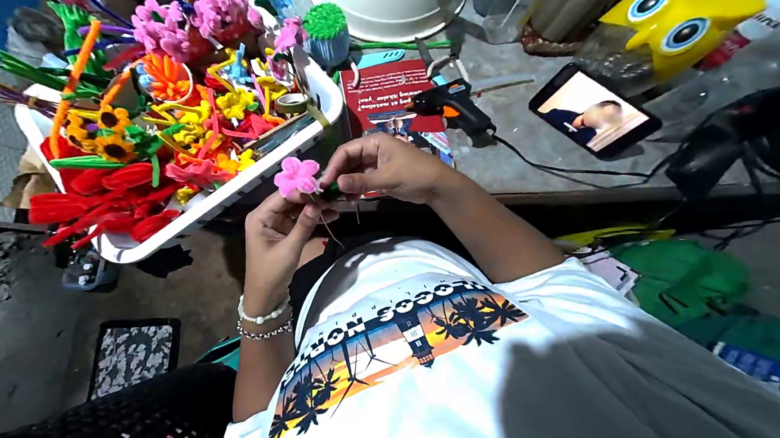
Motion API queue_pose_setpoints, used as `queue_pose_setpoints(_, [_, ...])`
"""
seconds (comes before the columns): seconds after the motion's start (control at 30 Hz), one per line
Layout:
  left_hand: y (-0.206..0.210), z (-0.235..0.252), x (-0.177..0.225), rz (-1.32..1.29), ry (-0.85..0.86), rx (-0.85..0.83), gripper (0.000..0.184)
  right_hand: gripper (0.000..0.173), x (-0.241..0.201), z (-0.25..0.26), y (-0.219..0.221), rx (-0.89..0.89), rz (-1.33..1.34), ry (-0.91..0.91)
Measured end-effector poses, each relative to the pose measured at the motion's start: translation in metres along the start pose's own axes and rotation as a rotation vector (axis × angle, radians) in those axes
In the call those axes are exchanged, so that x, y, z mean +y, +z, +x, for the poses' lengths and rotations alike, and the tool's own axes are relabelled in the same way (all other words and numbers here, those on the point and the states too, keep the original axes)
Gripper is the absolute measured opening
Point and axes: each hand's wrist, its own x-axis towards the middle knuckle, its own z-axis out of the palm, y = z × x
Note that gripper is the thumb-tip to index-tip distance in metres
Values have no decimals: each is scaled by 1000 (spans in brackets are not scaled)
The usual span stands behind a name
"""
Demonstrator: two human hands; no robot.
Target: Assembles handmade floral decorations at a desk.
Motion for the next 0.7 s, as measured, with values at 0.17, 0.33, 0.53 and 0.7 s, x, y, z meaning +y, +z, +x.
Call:
queue_pose_setpoints(0.17, [2, -1, 1, -73, -49, -72, 13, 12, 10, -18, -4, 5, 97, -37])
queue_pose_setpoints(0.33, [-11, -2, 8, -29, -26, -11, 13, 10, 19, -28, -15, 73, -184, -111])
queue_pose_setpoints(0.53, [-41, -7, 29, 152, 118, 168, 13, 19, 23, -30, -33, 395, -1066, -83])
queue_pose_setpoints(0.7, [-53, -8, 32, 279, 184, 273, 14, 42, 13, -12, -37, 460, -1260, 35])
